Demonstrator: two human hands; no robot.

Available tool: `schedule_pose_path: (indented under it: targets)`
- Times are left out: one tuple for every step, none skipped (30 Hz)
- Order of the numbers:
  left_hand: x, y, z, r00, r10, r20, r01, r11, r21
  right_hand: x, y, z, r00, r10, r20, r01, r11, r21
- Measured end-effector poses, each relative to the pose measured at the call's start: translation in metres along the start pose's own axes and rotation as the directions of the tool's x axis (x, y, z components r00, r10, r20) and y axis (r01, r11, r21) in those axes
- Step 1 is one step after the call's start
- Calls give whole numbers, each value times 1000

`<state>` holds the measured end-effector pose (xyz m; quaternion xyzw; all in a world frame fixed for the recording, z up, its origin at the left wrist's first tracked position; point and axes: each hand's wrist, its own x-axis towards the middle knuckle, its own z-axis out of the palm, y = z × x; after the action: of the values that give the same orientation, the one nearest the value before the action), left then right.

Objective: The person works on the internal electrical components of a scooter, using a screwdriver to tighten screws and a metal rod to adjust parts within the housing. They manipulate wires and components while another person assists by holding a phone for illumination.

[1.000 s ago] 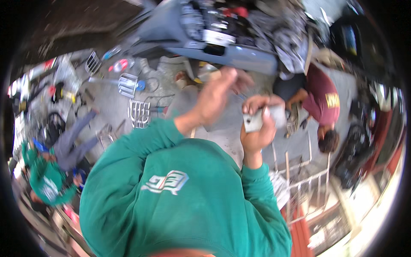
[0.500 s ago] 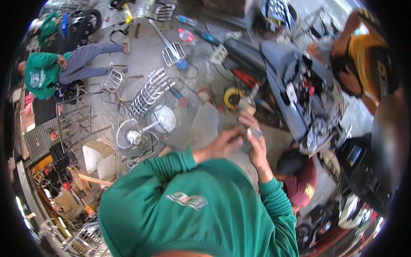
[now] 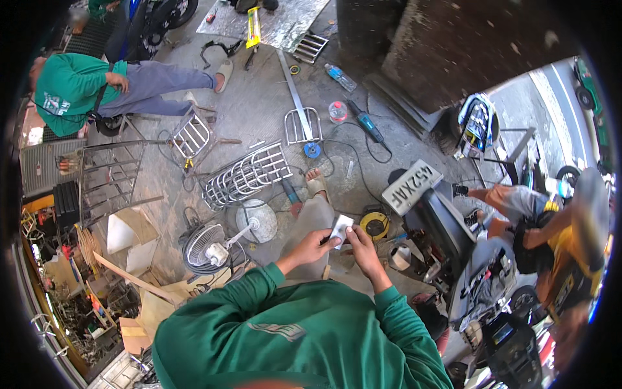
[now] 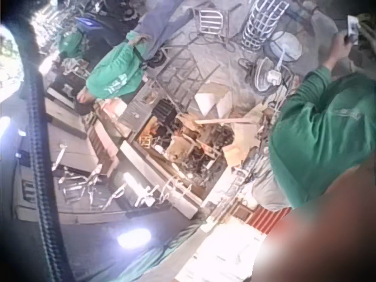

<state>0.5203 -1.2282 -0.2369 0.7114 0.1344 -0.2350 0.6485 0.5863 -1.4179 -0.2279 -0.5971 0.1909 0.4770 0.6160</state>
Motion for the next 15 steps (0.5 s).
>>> schedule_pose_path:
  targets:
    - [17,-2,-24,996,-33,85,25,995,95,23,-12,14,999,13,39,-16,995,94]
    - [35,-5,-46,992,40,119,-51,994,94,54,-23,27,993,-117,-10,115,988,-105]
    - [58,-10,-74,989,8,146,-44,969,242,86,-32,40,971,-240,-19,225,933,-280]
    - [82,-18,-101,979,-49,199,-34,919,393,119,-39,45,966,-255,40,258,948,-188]
    - [109,-29,-132,990,-67,125,6,900,436,157,-45,51,992,-118,-54,111,987,-120]
    - [141,-44,-170,997,-51,52,20,881,472,196,-49,55,990,-121,-73,121,993,-3]
    - [174,-60,-206,990,-85,-114,123,914,386,240,-56,57,975,-180,-129,144,958,-249]
    - [208,-77,-245,950,74,-302,49,922,383,280,-63,59,962,-204,-180,104,887,-451]
    - [242,-95,-286,905,4,-425,154,929,337,322,-72,66,958,-226,-177,117,871,-478]
    - [277,-112,-325,830,26,-557,183,931,317,367,-85,75,960,-189,-204,75,884,-462]
    - [308,-127,-366,774,-11,-633,239,931,276,415,-106,88,947,-266,-179,84,745,-662]
    - [339,-138,-401,694,39,-719,281,905,320,459,-128,105,951,-265,-161,153,853,-499]
    - [368,-146,-433,597,112,-795,298,889,349,503,-156,120,935,-314,-166,147,768,-623]
    - [396,-150,-464,530,82,-844,387,863,326,543,-184,137,910,-390,-144,233,765,-600]
    - [422,-149,-495,514,185,-838,409,806,429,582,-214,156,889,-429,-163,258,761,-596]
